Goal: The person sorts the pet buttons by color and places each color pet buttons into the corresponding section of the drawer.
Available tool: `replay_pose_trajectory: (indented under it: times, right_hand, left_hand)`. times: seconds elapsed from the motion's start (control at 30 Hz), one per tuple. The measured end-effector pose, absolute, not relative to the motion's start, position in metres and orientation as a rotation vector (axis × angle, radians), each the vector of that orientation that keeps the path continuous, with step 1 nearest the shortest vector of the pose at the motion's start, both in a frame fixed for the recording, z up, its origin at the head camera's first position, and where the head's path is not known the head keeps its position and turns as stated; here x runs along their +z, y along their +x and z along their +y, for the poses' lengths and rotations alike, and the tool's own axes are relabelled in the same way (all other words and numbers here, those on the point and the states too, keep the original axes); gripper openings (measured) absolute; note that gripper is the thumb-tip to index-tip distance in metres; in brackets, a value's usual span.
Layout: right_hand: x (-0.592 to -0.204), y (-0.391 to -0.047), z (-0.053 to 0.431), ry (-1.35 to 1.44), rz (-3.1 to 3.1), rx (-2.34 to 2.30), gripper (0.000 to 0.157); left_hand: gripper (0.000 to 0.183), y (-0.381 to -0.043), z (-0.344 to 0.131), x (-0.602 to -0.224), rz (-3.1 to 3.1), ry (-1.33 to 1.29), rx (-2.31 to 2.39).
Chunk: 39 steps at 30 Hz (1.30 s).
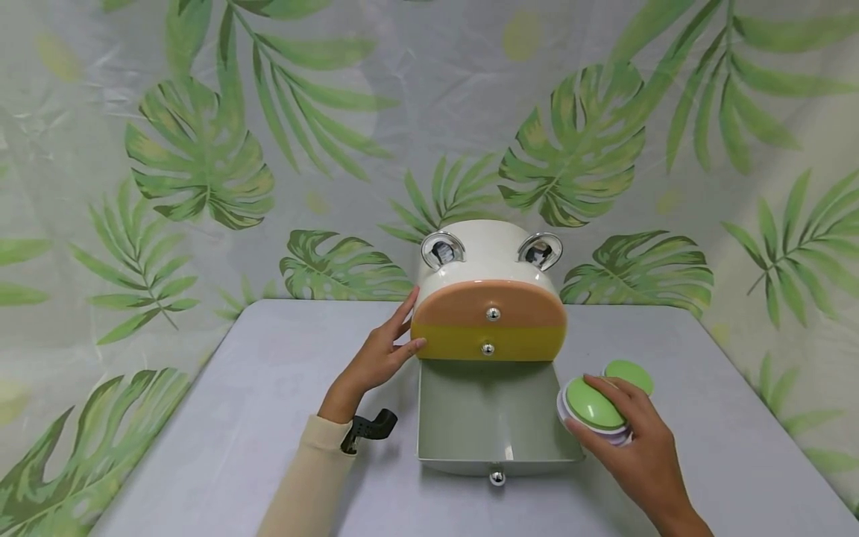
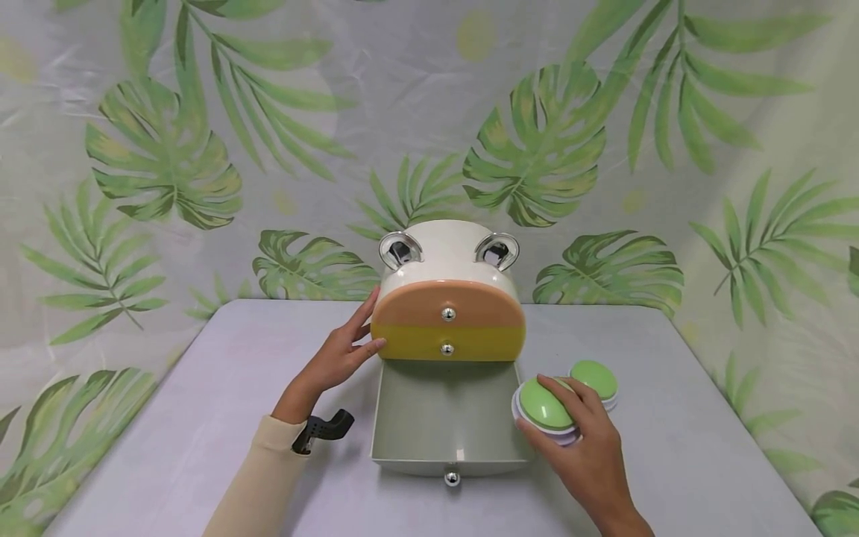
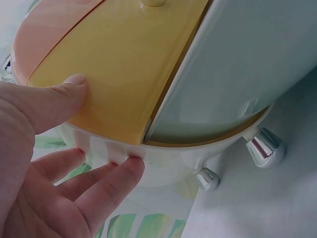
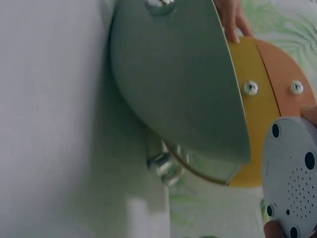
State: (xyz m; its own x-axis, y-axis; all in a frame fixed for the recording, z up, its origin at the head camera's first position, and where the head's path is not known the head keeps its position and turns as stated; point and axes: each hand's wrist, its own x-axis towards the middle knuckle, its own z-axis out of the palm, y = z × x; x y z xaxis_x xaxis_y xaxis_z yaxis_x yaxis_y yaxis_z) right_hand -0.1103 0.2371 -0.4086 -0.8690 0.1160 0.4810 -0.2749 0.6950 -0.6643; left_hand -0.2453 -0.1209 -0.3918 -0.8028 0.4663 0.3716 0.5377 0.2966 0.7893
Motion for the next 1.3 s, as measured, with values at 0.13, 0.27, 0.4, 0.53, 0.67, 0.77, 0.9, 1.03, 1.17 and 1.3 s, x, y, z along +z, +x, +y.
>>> replay_pose_trajectory:
  times: [0.13,0.27,0.4,0.53,0.67,0.77,0.9,1.03,1.17,1.3]
  right_hand:
    - [-0.409,-0.114,0.226,0.191,-2.407,1.063,0.066]
    - [-0.411,-0.12,0.215,0.26,-2.406,1.066,0.066]
    - [-0.412,-0.125,0.206,0.325,-2.429,1.096,0.065]
    - [-0.413,-0.129,0.197,0.4,-2.463,1.121,0.064]
    - [-0.416,-0.135,0.19,0.48,-2.47,1.103,0.063]
    - [-0.418,-0.138,0.185,0.537,-2.472,1.093,0.063]
    - [-0.419,-0.143,0.179,0.615,-2.514,1.07,0.062]
    - [-0.42,-0.147,0.175,0.684,-2.559,1.067,0.062]
    - [-0.424,-0.151,0.174,0.771,-2.561,1.07,0.062]
    - [-0.43,-0.154,0.171,0.882,-2.549,1.04,0.06]
  left_hand:
    - [0.083,-0.252,-0.123,-0.4,-2.467,-0.949,-1.535]
    - [0.081,-0.245,-0.122,-0.392,-2.469,-0.944,-1.533]
    - [0.079,-0.234,-0.121,-0.376,-2.487,-0.937,-1.534]
    - [0.078,-0.227,-0.121,-0.368,-2.514,-0.925,-1.525]
    - [0.078,-0.226,-0.122,-0.366,-2.505,-0.93,-1.53]
    - [0.078,-0.226,-0.123,-0.367,-2.497,-0.936,-1.533]
    - [0.078,-0.226,-0.125,-0.368,-2.491,-0.933,-1.524]
    - [0.078,-0.227,-0.124,-0.37,-2.479,-0.934,-1.532]
    - [0.078,-0.235,-0.123,-0.383,-2.471,-0.94,-1.528]
    - [0.079,-0.247,-0.123,-0.397,-2.472,-0.941,-1.508]
